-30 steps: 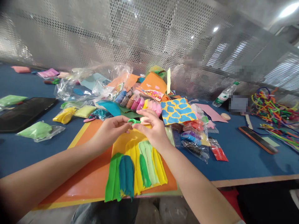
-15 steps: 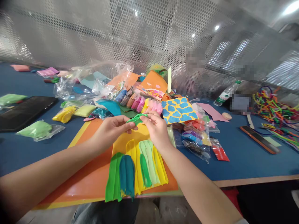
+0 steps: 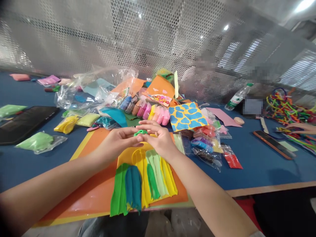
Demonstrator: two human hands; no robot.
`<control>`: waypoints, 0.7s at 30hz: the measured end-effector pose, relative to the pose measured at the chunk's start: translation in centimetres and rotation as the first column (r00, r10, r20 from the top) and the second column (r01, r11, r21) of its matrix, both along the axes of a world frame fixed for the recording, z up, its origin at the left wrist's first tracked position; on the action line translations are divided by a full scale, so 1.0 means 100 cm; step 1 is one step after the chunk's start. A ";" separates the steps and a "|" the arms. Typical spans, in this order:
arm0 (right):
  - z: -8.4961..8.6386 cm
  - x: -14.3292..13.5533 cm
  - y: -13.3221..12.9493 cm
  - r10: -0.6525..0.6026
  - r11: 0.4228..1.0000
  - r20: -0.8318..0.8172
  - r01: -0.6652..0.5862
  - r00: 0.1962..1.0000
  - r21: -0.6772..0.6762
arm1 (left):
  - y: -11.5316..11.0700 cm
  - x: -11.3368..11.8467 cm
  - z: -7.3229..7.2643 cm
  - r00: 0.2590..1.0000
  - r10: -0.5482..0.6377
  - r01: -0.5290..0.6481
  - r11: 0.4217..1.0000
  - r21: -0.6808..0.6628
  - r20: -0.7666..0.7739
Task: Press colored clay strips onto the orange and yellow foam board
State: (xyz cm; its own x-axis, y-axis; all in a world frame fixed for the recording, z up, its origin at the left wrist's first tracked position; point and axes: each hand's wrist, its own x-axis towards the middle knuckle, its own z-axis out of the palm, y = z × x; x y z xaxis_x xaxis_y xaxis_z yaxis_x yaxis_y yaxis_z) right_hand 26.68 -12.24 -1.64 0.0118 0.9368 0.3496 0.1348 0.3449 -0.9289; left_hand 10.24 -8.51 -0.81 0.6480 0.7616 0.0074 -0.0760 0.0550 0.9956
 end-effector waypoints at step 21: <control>0.000 0.001 0.006 -0.043 0.990 -0.025 0.039 0.999 -0.138 | 0.002 -0.001 -0.002 0.983 -0.098 0.117 0.986 -0.121 0.154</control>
